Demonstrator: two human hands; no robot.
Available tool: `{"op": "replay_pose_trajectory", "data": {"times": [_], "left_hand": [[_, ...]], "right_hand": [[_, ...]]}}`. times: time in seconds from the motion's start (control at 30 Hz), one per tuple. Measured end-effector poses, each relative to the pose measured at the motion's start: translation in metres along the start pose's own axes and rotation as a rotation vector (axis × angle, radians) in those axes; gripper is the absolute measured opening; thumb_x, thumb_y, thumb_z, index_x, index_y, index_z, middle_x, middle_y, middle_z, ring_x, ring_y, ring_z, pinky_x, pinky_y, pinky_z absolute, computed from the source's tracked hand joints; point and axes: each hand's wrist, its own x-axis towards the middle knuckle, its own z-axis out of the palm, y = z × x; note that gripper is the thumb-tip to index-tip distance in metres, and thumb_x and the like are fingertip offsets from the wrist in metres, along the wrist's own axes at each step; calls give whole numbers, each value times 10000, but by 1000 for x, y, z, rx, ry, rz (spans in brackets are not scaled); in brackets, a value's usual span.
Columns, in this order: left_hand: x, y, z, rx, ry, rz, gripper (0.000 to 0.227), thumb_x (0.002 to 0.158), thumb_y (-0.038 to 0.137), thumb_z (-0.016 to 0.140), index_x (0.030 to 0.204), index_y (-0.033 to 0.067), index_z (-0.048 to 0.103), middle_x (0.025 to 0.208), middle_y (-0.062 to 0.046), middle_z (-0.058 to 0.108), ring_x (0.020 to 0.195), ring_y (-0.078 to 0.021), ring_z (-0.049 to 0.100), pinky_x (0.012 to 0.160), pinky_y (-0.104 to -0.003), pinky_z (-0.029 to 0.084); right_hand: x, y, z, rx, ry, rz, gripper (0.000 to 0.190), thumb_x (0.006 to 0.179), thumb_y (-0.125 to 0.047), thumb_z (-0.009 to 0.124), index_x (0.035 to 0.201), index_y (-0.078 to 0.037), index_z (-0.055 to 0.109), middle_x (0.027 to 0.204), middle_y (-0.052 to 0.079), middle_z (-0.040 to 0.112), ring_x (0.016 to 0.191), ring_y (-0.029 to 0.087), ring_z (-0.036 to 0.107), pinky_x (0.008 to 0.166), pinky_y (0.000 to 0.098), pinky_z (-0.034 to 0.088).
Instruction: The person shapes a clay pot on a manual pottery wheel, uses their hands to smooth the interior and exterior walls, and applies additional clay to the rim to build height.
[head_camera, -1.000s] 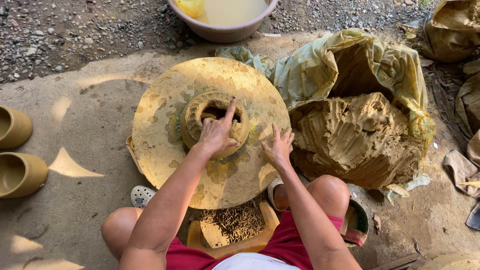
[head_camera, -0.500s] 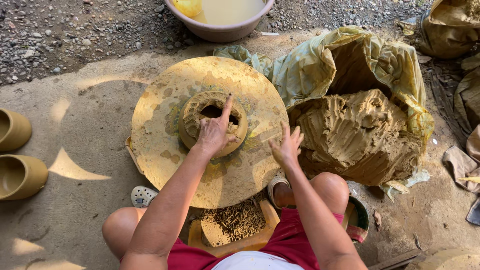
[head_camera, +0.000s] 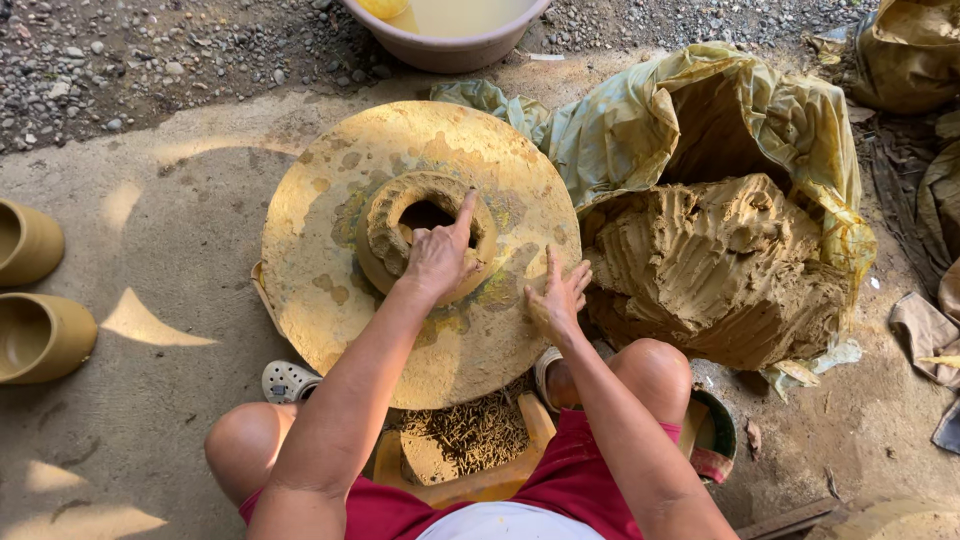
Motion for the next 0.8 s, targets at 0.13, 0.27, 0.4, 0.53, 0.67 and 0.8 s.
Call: {"op": "replay_pose_trajectory", "data": {"times": [0.13,0.27,0.4,0.53,0.67,0.8], "left_hand": [[11,7,9,81,-114,-91,1159,894,194,806,1672,127,-51,820,-65,721,726,-248,679,892,-478,458],[20,16,-1,16,-191,-165,1183,883,346,813,1644,168,-75,937,-142,715,822,-273,672,916,-522,457],[28,27,-5,52,-64,-91,1011,980,82,657,1708,142,-40,891,-173,754,802,-300,718,885,-523,487],[-4,39,-25,22,101,-70,848,956,350,728,1602,129,225,817,-132,730,725,-277,692,946,-517,460],[-58,-50,-42,-307,739,-182,402,1102,370,681,1421,152,573,981,-8,730,779,-222,677,763,-428,540],[-111,-169,-26,-36,588,-797,1003,789,462,910,1544,131,339,1354,-236,555,1260,-404,500,964,-579,410]], "right_hand": [[4,5,12,-43,36,17,1042,866,-300,800,1636,-421,108,1652,305,-215,1546,476,-199,1204,694,77],[13,2,9,-70,67,-28,1088,856,-290,811,1642,-402,68,1647,312,-230,1540,481,-208,1200,702,51],[22,-18,-15,-101,20,-48,1084,867,-301,800,1646,-386,51,1658,290,-187,1544,442,-187,1218,682,30],[9,-66,-48,-284,50,-221,740,895,-224,735,1502,-300,320,1669,302,54,1514,454,4,1167,669,56],[-10,-115,-43,-514,-87,-472,363,1026,93,387,1338,-59,494,1008,219,747,1100,349,704,1282,680,212],[-9,-141,-33,-774,-2,-527,156,1019,20,407,1127,-30,508,724,150,705,780,338,737,1167,706,270]]}}
